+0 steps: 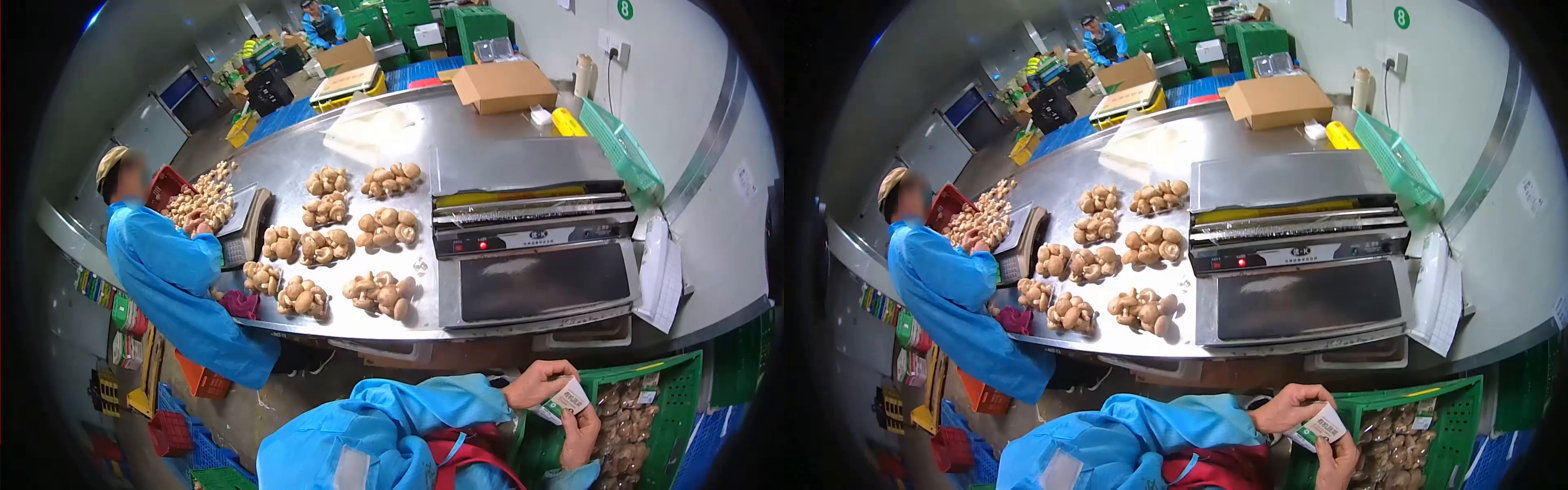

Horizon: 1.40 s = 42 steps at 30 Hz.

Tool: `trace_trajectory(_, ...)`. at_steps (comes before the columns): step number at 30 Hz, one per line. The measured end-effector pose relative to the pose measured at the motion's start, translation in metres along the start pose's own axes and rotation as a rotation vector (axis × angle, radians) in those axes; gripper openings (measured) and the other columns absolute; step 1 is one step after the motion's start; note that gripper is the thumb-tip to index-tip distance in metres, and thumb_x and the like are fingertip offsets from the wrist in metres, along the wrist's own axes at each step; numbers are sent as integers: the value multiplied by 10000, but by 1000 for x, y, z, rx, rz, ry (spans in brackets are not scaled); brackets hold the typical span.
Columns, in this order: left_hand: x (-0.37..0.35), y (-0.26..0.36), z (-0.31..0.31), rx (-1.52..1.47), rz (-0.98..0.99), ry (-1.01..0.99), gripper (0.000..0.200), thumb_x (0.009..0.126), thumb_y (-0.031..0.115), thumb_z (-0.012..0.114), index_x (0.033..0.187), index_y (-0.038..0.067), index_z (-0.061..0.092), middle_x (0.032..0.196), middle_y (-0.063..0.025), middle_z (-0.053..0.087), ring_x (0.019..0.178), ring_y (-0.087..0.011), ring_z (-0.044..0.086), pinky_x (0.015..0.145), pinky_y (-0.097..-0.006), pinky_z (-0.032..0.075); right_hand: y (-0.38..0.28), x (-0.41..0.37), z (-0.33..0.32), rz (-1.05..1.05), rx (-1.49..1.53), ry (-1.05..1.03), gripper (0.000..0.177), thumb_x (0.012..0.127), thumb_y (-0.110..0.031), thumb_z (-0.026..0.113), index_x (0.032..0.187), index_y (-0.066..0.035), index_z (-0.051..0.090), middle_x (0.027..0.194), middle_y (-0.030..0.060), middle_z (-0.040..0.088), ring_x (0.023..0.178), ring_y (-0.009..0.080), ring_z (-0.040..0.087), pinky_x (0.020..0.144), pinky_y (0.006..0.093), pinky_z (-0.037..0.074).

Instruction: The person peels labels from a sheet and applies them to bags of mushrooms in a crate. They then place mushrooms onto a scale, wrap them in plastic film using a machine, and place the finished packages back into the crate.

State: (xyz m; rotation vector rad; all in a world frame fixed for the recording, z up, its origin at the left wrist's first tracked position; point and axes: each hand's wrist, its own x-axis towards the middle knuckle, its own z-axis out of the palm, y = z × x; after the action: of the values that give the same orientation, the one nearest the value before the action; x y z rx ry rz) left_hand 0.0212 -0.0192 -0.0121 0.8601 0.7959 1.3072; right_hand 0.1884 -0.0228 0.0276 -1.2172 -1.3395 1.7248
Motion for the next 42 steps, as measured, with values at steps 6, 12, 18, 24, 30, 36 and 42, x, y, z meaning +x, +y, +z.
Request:
trace_trajectory(6,-14,0,5,326,147,1,113,854,83,579,922,-7,564,802,-48,589,751,-89,549,663,-254,459,-5,-4,-7,-104,207,-19,222,828,-54,587,1020,39,527,926,70,583,843,130,564,802,255,437)
trace_trajectory(12,-23,19,26,591,343,-94,108,789,64,636,875,16,592,807,-89,591,756,-201,592,659,-302,458,11,-13,-40,138,355,-224,276,783,-44,654,1016,38,530,915,76,614,824,133,584,776,252,451)
trace_trajectory(18,-29,-3,40,628,278,-40,96,779,57,641,854,18,595,771,-94,585,742,-183,584,671,-306,458,22,-19,-66,43,155,-115,153,797,6,605,939,-6,550,872,55,604,786,123,564,706,257,453)
trace_trajectory(24,-44,-11,52,852,75,247,165,721,56,709,699,16,551,687,-57,553,633,-116,509,580,-278,439,-48,-50,-87,-600,-299,212,42,813,18,564,838,10,597,772,93,606,748,181,595,670,282,469)
trace_trajectory(30,-67,-43,23,752,0,456,105,722,-47,637,738,29,566,778,-48,587,707,-138,551,653,-284,454,18,21,-229,-229,-277,268,278,849,2,545,1113,-6,459,940,116,603,847,160,580,727,276,466)
trace_trajectory(36,-66,-24,29,1283,284,74,330,609,-27,634,920,78,602,811,-67,602,652,-260,555,580,-346,427,99,91,-225,-81,-488,-216,327,826,-53,596,1110,-11,438,1025,177,566,966,234,563,791,366,453)
trace_trajectory(42,-56,-23,60,1015,268,183,283,598,-93,613,845,37,569,845,-107,619,732,-227,601,639,-309,472,102,96,-188,-64,-1211,-101,585,798,-102,619,1296,-12,324,1038,258,556,917,416,555,786,464,458)
